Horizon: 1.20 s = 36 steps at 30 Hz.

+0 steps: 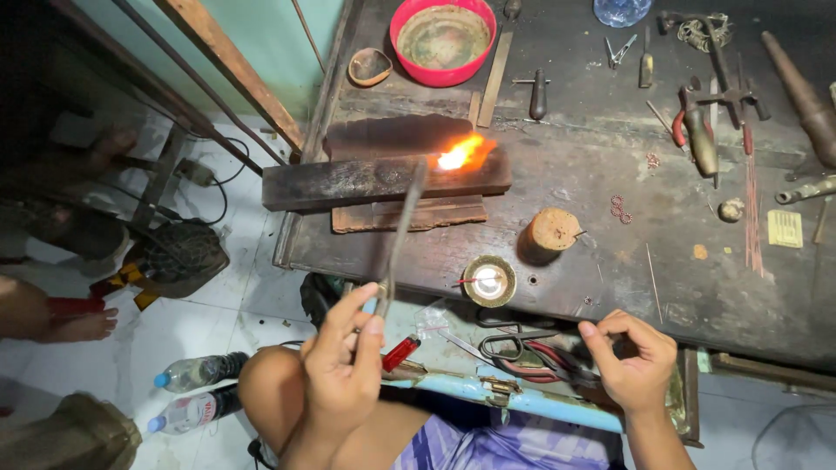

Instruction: Soldering a small metal ring using pliers and a hand-held torch on a workbench.

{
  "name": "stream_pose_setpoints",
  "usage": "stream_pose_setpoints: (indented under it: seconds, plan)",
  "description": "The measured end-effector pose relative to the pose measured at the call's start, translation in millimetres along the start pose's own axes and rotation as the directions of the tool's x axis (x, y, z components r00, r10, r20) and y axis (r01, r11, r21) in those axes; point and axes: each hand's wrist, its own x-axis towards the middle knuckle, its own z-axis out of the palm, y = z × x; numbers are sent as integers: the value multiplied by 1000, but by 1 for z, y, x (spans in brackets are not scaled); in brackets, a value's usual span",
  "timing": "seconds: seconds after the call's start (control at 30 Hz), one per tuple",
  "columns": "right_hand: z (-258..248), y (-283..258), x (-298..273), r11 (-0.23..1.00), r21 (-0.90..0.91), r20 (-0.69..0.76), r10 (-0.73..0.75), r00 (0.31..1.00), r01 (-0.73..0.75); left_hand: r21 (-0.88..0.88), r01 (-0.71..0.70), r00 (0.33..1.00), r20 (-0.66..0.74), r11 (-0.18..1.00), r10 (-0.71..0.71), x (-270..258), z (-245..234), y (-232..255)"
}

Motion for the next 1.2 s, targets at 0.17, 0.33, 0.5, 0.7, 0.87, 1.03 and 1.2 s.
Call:
stream_pose_setpoints:
  seconds: [0.17,0.33,0.5,0.7,0.87,1.03,1.2]
  plan:
    - [1,-2,2,1000,10,0,-10,1000,10,-97,40,999,8,994,-39,-13,-3,-7]
    - [2,-2,1,1000,-7,8,-1,1000,1,-83,-18,999,29,996,21,-15,7,-4]
    - [4,-5,2,1000,-16,0,3,1000,-3,-38,-8,1000,-23,999,7,-5,0,-8]
    - [3,1,-1,1000,-23,0,12,1000,-12,-77,27,1000,-7,997,-27,-18,8,-11]
    - [3,0,-2,1000,-30,4,6,1000,-6,-3,-61,998,17,998,61,-8,8,-4]
    - [4,-3,1,1000,-10,1,2,1000,-2,-56,1,999,-35,998,-3,-10,0,-12]
    - [5,-4,0,1000,-14,1,-12,1000,12,-55,20,1000,-8,998,-20,-20,8,-12]
